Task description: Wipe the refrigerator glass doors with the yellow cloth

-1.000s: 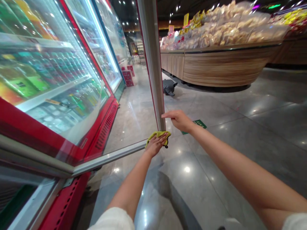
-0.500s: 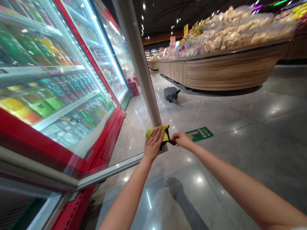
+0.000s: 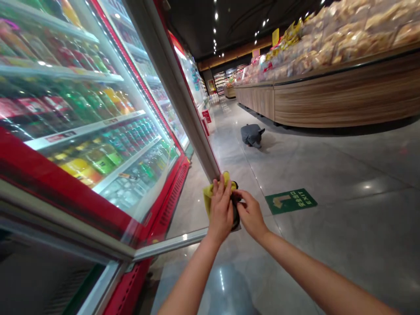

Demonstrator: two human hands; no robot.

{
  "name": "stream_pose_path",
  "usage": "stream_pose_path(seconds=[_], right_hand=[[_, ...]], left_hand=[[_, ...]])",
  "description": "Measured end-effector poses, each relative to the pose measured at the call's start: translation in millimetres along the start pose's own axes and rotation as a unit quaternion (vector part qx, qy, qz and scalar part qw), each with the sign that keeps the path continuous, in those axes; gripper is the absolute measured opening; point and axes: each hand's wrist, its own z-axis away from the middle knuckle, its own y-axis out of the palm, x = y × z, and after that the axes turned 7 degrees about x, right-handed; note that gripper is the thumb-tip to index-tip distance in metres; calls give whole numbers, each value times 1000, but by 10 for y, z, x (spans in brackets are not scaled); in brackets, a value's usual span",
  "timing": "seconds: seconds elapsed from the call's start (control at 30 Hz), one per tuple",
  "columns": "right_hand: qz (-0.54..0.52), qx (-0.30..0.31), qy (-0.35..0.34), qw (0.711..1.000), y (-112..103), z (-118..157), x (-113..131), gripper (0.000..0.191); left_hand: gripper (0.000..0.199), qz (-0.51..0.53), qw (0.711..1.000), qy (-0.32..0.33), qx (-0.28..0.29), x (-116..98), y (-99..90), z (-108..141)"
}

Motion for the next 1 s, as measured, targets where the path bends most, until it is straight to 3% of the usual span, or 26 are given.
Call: stream_pose_path(seconds=[0.17,0.27,0.33,0.47,0.63,0.83,1.0], right_hand=[[-42,39,48,997,258,27,96,59],[-36,38,62,997,363,-39,222,64],[-40,23,61,997,392,-88,313,63],[-35,25,49,998,401,24,413,59],[-28,25,55,998,354,215,644,53],[-66,13,-25,997,282,-77,1269,49],[-93,-19,17,995,243,147,1432,44]], left_hand=[[54,141,987,-70,-34,-332,-421,73],[45,96,978,-147,-114,-376,-691,117],[47,47,974,-176,-133,-392,-824,100],[51,31,975,-184,-119,-522,-933,41],[47,64,959,-236,-145,-801,-1020,86],[55,9,967,-195,-167,-1082,-1354,225],[61,-21,973,-179,-141,-1301,-1629,449]])
